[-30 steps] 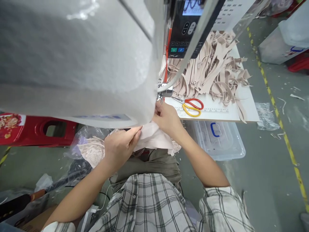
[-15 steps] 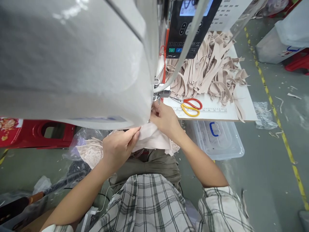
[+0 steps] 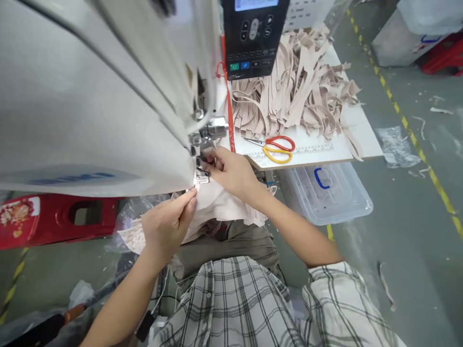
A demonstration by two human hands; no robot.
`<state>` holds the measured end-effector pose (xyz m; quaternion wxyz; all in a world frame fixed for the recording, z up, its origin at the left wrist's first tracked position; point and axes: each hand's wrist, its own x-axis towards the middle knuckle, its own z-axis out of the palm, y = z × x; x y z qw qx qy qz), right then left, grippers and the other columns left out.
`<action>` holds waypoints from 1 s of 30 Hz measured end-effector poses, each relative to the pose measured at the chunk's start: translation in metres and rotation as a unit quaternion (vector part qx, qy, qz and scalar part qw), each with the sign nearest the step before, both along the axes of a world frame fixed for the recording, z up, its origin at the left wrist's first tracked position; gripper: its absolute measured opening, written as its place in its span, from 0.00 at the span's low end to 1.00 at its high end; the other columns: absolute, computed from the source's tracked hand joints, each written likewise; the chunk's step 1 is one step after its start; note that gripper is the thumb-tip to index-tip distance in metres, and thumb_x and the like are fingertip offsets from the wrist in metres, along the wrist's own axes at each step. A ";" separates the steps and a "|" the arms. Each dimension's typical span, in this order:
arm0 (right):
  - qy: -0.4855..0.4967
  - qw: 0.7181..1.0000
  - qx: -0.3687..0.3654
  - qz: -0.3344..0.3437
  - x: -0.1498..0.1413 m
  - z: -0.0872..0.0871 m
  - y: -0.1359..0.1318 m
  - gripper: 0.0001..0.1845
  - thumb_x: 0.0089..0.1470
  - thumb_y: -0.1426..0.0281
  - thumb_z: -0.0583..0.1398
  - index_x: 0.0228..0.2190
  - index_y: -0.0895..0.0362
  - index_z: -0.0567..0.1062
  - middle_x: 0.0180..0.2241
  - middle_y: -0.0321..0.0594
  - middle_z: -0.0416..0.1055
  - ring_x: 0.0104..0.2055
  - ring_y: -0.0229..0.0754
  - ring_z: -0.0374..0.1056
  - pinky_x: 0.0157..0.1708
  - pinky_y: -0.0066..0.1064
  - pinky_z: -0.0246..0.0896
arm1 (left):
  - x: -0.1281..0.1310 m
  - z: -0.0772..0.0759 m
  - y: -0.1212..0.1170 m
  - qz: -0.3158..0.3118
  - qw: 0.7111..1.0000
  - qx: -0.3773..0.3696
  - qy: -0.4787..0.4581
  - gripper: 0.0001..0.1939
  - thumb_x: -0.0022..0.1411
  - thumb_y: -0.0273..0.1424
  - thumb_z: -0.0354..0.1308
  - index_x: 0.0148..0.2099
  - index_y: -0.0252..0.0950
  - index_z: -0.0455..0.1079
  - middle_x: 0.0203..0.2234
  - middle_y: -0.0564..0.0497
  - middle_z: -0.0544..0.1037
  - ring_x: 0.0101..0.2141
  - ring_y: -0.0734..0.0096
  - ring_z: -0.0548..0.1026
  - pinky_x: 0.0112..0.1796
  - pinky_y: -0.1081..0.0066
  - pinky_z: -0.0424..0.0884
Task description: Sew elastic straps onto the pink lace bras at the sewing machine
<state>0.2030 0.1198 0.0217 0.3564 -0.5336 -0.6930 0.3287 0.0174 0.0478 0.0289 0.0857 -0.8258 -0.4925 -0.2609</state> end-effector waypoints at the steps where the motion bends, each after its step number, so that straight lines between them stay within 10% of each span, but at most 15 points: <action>1: 0.011 1.000 -0.006 -0.006 -0.001 -0.001 0.000 0.07 0.56 0.66 0.57 0.34 0.56 0.73 0.21 0.31 0.64 0.25 0.37 0.61 0.27 0.29 0.55 | -0.002 0.000 0.000 0.000 1.000 0.002 0.000 0.15 0.71 0.32 0.52 0.38 0.37 0.79 0.18 0.55 0.77 0.19 0.74 0.71 0.24 0.72 0.60; 30: 0.067 0.997 -0.031 -0.032 0.009 -0.003 -0.004 0.10 0.55 0.62 0.61 0.28 0.55 0.70 0.18 0.29 0.65 0.24 0.37 0.60 0.29 0.30 0.54 | 0.005 0.002 0.001 -0.025 0.997 -0.029 -0.071 0.14 0.71 0.31 0.51 0.41 0.35 0.78 0.24 0.52 0.82 0.20 0.74 0.72 0.24 0.74 0.63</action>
